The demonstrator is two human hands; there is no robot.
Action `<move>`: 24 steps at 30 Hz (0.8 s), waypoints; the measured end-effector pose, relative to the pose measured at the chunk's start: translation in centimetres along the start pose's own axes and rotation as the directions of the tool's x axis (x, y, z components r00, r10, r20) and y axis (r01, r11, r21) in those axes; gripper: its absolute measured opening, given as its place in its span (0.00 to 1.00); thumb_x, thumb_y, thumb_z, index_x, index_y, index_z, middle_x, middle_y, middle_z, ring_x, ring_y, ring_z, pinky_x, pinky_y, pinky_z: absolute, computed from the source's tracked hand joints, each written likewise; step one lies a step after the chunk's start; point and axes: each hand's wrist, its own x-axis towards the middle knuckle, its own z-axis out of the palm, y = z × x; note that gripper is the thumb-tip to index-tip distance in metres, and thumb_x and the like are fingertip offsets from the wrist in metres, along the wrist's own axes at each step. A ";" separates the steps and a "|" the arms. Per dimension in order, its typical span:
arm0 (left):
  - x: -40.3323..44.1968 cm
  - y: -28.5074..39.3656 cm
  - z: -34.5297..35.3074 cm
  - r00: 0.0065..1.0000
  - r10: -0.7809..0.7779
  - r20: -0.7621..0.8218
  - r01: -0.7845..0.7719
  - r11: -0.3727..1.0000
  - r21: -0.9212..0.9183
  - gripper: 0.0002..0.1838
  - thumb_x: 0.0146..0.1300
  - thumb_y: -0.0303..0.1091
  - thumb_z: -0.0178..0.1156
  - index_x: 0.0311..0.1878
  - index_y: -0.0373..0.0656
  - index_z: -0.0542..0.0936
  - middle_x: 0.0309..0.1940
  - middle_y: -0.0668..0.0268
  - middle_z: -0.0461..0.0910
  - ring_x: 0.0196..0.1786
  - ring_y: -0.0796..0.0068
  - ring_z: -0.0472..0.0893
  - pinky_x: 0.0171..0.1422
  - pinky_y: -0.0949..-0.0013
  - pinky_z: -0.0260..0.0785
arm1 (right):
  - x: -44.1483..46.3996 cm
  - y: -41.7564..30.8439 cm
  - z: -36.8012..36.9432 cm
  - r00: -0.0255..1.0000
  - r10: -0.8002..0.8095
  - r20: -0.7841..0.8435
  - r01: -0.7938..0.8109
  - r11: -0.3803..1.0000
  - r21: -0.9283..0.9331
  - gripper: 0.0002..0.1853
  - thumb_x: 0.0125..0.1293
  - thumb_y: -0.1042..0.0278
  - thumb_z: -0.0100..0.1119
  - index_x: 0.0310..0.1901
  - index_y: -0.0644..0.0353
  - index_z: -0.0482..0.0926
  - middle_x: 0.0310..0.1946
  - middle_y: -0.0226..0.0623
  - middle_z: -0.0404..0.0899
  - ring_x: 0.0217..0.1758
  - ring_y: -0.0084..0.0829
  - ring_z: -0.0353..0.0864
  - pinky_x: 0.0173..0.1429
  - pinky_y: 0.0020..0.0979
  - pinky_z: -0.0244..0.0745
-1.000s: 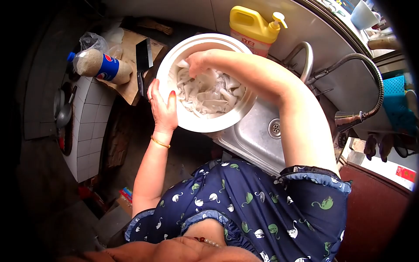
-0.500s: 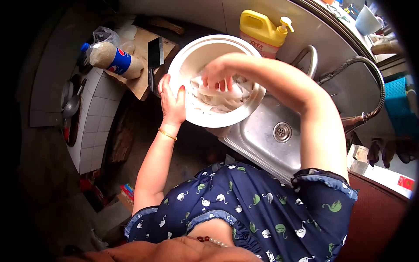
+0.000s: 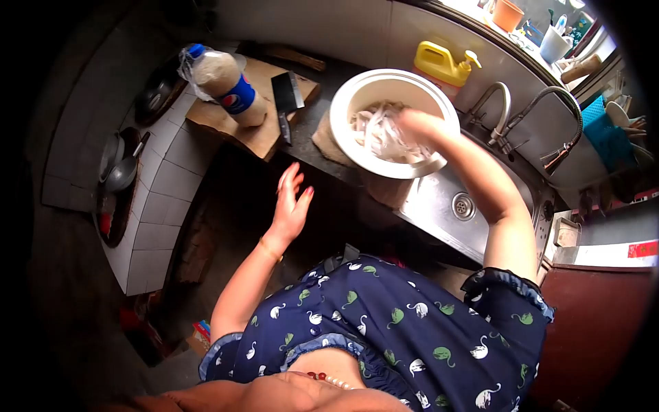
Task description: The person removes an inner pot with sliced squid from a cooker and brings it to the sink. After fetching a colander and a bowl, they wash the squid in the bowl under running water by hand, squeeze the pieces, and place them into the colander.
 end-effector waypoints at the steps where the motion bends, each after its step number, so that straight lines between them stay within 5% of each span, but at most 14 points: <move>1: -1.9 -1.0 -2.6 0.997 -0.078 0.012 0.079 0.997 -0.014 0.30 0.61 0.31 0.57 0.65 0.36 0.59 0.63 0.50 0.58 0.59 0.56 0.70 0.62 0.61 0.64 | -0.3 0.5 2.1 0.993 0.105 0.056 -0.095 0.983 -0.158 0.13 0.53 0.69 0.57 0.41 0.58 0.81 0.34 0.48 0.80 0.41 0.43 0.80 0.49 0.39 0.73; 2: -4.0 -2.3 -5.2 0.986 -0.165 0.027 0.166 0.986 -0.029 0.29 0.61 0.29 0.57 0.64 0.38 0.61 0.62 0.53 0.61 0.56 0.59 0.73 0.58 0.64 0.68 | 0.0 0.2 2.9 0.981 0.174 -0.089 -0.176 0.984 -0.012 0.15 0.52 0.69 0.58 0.42 0.59 0.80 0.38 0.49 0.80 0.43 0.44 0.80 0.50 0.39 0.73; 3: -6.1 -3.4 -7.8 0.979 -0.201 -0.024 0.200 0.979 -0.051 0.27 0.61 0.29 0.58 0.63 0.38 0.63 0.59 0.54 0.63 0.53 0.62 0.74 0.55 0.65 0.70 | -1.8 -1.4 1.6 0.944 0.141 -0.300 -0.046 0.952 0.301 0.15 0.53 0.70 0.57 0.45 0.60 0.78 0.38 0.48 0.80 0.42 0.44 0.80 0.51 0.36 0.73; 4: -8.0 -4.5 -10.3 0.967 -0.239 -0.082 0.234 0.970 -0.071 0.25 0.60 0.28 0.58 0.61 0.38 0.65 0.57 0.55 0.66 0.51 0.64 0.76 0.52 0.67 0.71 | -3.2 -3.5 -0.8 0.942 0.240 -0.233 -0.120 0.893 0.434 0.16 0.55 0.71 0.56 0.47 0.61 0.76 0.36 0.48 0.80 0.41 0.39 0.81 0.49 0.33 0.74; 6: -11.7 -7.1 -15.3 0.946 -0.302 -0.115 0.306 0.952 0.020 0.22 0.61 0.28 0.57 0.59 0.38 0.67 0.52 0.55 0.70 0.47 0.67 0.77 0.50 0.70 0.72 | -2.8 -1.5 1.4 0.899 0.149 -0.412 0.102 0.843 0.528 0.14 0.57 0.70 0.54 0.46 0.59 0.76 0.39 0.43 0.80 0.44 0.34 0.79 0.46 0.34 0.76; 8: -14.4 -7.4 -19.7 0.910 -0.381 -0.163 0.398 0.913 0.092 0.20 0.60 0.30 0.58 0.56 0.37 0.70 0.47 0.56 0.75 0.47 0.68 0.78 0.49 0.69 0.71 | -4.4 -4.4 -1.8 0.945 0.300 -0.130 0.006 0.381 0.924 0.15 0.63 0.64 0.52 0.50 0.58 0.74 0.42 0.36 0.77 0.47 0.25 0.74 0.47 0.31 0.74; 9: -16.0 -9.0 -21.3 0.902 -0.379 -0.205 0.402 0.912 0.081 0.20 0.60 0.30 0.58 0.55 0.37 0.71 0.46 0.55 0.76 0.47 0.68 0.78 0.49 0.68 0.71 | -4.1 -5.1 -1.3 0.879 0.355 -0.317 -0.008 0.677 0.736 0.14 0.63 0.63 0.53 0.48 0.59 0.74 0.42 0.39 0.77 0.48 0.30 0.76 0.50 0.33 0.73; 10: -17.5 -10.3 -22.6 0.895 -0.376 -0.241 0.402 0.913 0.069 0.19 0.60 0.31 0.58 0.55 0.37 0.72 0.44 0.55 0.78 0.46 0.68 0.78 0.50 0.68 0.71 | -4.3 -6.7 -0.8 0.784 0.240 -0.573 -0.278 0.960 0.022 0.12 0.61 0.66 0.55 0.45 0.58 0.75 0.44 0.42 0.77 0.49 0.40 0.77 0.53 0.35 0.72; 11: -18.5 -10.5 -23.9 0.882 -0.384 -0.273 0.416 0.907 0.068 0.19 0.60 0.30 0.58 0.54 0.36 0.72 0.43 0.55 0.79 0.44 0.67 0.79 0.50 0.68 0.70 | -5.1 -8.5 -1.5 0.794 0.200 -0.574 -0.270 0.962 -0.039 0.09 0.58 0.70 0.55 0.42 0.56 0.76 0.41 0.45 0.78 0.49 0.47 0.76 0.52 0.38 0.72; 12: -19.3 -10.5 -25.0 0.856 -0.428 -0.290 0.439 0.898 -0.030 0.18 0.60 0.30 0.58 0.53 0.36 0.72 0.45 0.54 0.79 0.43 0.68 0.80 0.51 0.68 0.70 | -4.2 -10.9 -1.7 0.718 0.175 -0.673 -0.192 0.980 0.049 0.08 0.57 0.73 0.56 0.40 0.56 0.76 0.35 0.44 0.79 0.45 0.42 0.78 0.48 0.37 0.73; 14: -20.2 -10.3 -29.0 0.804 -0.528 -0.273 0.505 0.849 -0.157 0.18 0.61 0.30 0.58 0.54 0.35 0.72 0.47 0.55 0.78 0.43 0.70 0.80 0.52 0.69 0.70 | -3.7 -16.8 -5.7 0.858 0.292 -0.422 -0.062 0.876 0.479 0.09 0.58 0.71 0.55 0.42 0.59 0.76 0.29 0.42 0.77 0.35 0.33 0.77 0.42 0.33 0.72; 18: -19.8 -9.9 -31.9 0.774 -0.531 -0.344 0.472 0.847 -0.246 0.19 0.62 0.30 0.57 0.56 0.35 0.71 0.47 0.58 0.78 0.43 0.75 0.79 0.51 0.72 0.70 | -0.9 -25.7 -5.2 0.933 0.110 -0.342 0.102 0.832 0.545 0.10 0.58 0.70 0.55 0.43 0.59 0.77 0.28 0.42 0.77 0.31 0.34 0.77 0.39 0.34 0.72; 21: -18.0 -9.4 -37.2 0.769 -0.548 -0.329 0.465 0.833 -0.302 0.19 0.63 0.30 0.57 0.56 0.35 0.71 0.48 0.59 0.78 0.45 0.76 0.78 0.52 0.73 0.70 | 2.5 -33.2 -8.3 0.996 -0.045 -0.077 0.080 0.836 0.543 0.13 0.56 0.73 0.56 0.44 0.59 0.76 0.30 0.45 0.78 0.36 0.40 0.78 0.43 0.37 0.72; 24: -15.9 -10.4 -40.4 0.786 -0.503 -0.358 0.432 0.863 -0.263 0.19 0.65 0.32 0.54 0.58 0.37 0.70 0.53 0.60 0.74 0.51 0.73 0.77 0.52 0.71 0.69 | 7.0 -36.3 -6.5 0.946 -0.265 -0.188 0.325 0.782 0.532 0.14 0.55 0.72 0.57 0.44 0.61 0.76 0.33 0.48 0.78 0.37 0.43 0.78 0.43 0.37 0.72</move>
